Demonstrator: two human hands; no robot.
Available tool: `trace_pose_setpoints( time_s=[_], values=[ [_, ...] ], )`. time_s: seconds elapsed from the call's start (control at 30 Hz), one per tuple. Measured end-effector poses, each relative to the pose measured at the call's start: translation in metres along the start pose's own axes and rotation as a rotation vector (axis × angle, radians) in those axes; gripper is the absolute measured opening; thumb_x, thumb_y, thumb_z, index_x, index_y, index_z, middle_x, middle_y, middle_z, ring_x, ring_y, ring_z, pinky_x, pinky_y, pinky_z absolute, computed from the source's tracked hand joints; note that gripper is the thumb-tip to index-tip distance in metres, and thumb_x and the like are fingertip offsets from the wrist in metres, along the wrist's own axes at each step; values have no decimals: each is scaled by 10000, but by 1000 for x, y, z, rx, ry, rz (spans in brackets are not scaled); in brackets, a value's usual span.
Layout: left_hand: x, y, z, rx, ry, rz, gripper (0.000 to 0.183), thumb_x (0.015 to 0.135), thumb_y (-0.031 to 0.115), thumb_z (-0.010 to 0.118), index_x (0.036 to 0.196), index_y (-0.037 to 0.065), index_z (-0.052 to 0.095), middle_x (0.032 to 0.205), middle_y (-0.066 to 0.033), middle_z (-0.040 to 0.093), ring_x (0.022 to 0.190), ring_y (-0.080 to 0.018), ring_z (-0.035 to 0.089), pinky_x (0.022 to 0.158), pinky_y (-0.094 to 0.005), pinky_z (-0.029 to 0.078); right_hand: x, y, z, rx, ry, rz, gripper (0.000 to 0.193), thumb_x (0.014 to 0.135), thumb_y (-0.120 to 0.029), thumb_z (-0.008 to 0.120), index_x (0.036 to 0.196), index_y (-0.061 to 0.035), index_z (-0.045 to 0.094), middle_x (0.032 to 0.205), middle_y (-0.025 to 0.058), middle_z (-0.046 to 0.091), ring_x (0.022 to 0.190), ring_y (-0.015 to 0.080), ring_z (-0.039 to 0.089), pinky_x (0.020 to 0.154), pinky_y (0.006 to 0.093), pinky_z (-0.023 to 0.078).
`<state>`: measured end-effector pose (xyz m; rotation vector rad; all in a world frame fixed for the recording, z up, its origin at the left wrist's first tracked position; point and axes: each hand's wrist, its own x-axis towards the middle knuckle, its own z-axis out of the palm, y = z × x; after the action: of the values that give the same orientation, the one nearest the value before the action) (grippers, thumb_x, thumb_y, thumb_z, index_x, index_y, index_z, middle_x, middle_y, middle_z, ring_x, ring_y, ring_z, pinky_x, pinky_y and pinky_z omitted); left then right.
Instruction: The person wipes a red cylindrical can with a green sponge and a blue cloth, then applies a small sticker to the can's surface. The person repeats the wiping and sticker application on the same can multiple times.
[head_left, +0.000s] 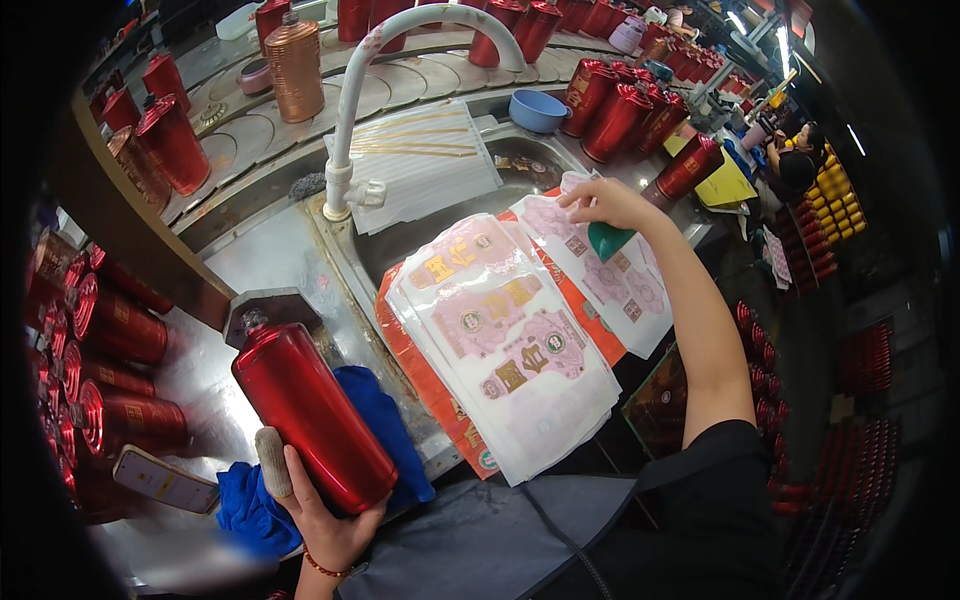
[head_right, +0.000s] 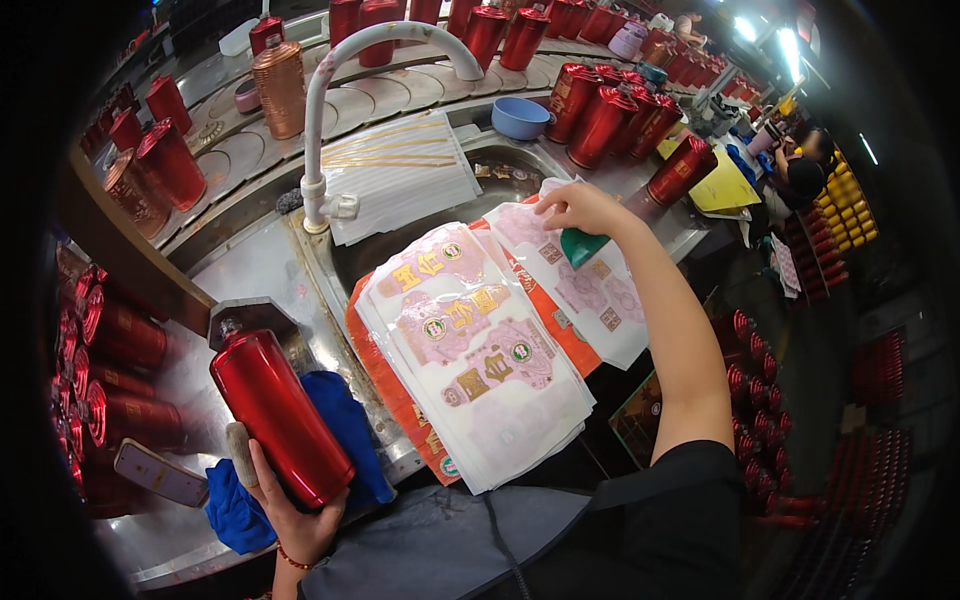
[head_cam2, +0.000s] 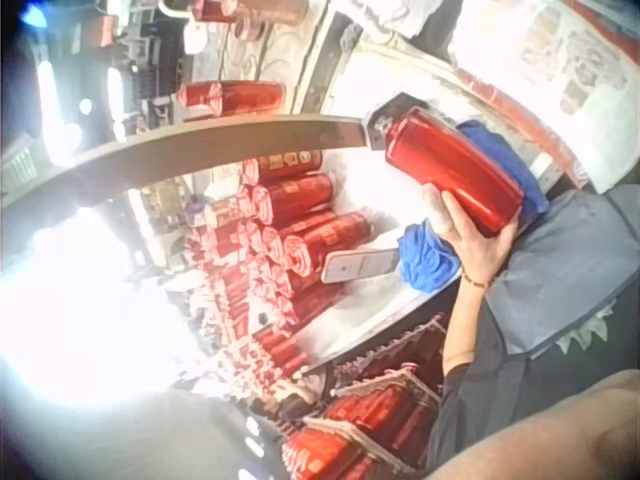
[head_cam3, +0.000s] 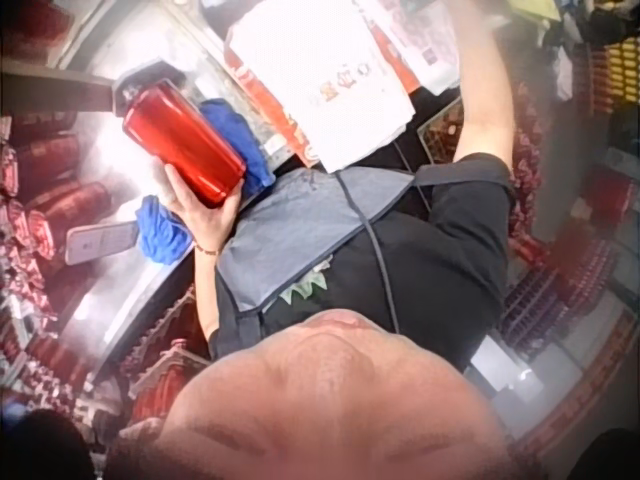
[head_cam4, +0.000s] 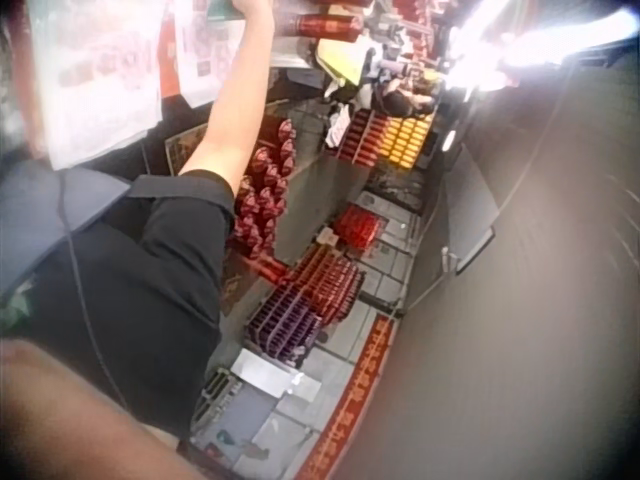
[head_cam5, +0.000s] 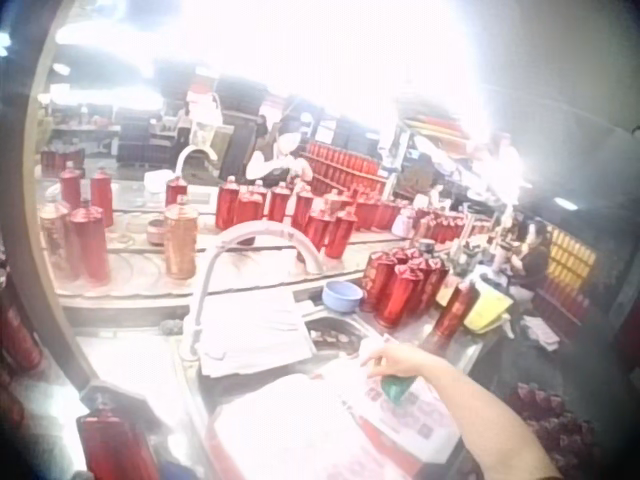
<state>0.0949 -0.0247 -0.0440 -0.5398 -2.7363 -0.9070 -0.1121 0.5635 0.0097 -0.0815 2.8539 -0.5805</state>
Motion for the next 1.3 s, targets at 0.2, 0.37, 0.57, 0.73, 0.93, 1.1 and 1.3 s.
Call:
trace_pose_setpoints(
  time_s=[0.2, 0.37, 0.57, 0.73, 0.93, 1.1, 1.3],
  values=[
    [5, 1, 1, -2, 27, 47, 1193, 727, 289, 916, 1641, -27, 217, 1660, -321, 205, 1548, -501, 231, 1251, -535, 244, 38, 15, -10, -32, -80, 91, 520, 799, -315, 889, 1274, -143, 765, 972, 57, 699, 896, 163, 629, 771, 321, 503],
    [3, -2, 3, -37, 31, 63, 1123, 766, 272, 883, 1629, -45, 239, 1673, -326, 187, 1556, -504, 219, 1253, -531, 229, 70, 12, -13, 77, -275, 143, 508, 792, -307, 902, 1222, -68, 775, 1097, 72, 783, 972, 160, 694, 879, 326, 539],
    [10, 3, 1, -65, 25, 86, 1102, 747, 283, 900, 1604, -48, 290, 1631, -341, 289, 1517, -510, 294, 1229, -558, 264, 85, 21, -12, 70, -177, 108, 328, 823, -250, 883, 1062, -39, 806, 944, 64, 795, 871, 147, 715, 826, 304, 552],
    [35, 21, -14, 125, 65, 330, 1127, 663, 389, 974, 1539, -38, 409, 1570, -305, 407, 1445, -495, 387, 1172, -555, 384, 68, -21, -13, 516, -44, 101, 148, 901, -101, 785, 958, 28, 738, 829, 71, 739, 752, 139, 706, 697, 261, 558],
    [43, 22, -14, -111, 94, 207, 1016, 729, 207, 919, 1540, -94, 388, 1632, -331, 316, 1503, -528, 340, 1202, -549, 385, 9, -180, -26, 205, 137, -190, 94, 886, -58, 750, 940, 15, 724, 796, 11, 687, 756, 52, 591, 688, 233, 468],
    [34, 12, -12, -253, 101, 140, 1128, 780, 259, 918, 1602, -90, 228, 1644, -401, 209, 1532, -547, 271, 1223, -542, 342, -46, -285, -14, 19, 132, -594, 127, 842, 18, 738, 963, -19, 739, 872, 96, 712, 762, 229, 682, 694, 331, 536],
    [41, 14, -15, -283, 77, 134, 1155, 760, 290, 931, 1617, -54, 237, 1654, -393, 186, 1531, -541, 277, 1218, -518, 355, -71, -327, 3, -21, 98, -850, 179, 782, -5, 778, 953, -48, 746, 833, 80, 688, 770, 280, 675, 671, 381, 523]
  ],
)
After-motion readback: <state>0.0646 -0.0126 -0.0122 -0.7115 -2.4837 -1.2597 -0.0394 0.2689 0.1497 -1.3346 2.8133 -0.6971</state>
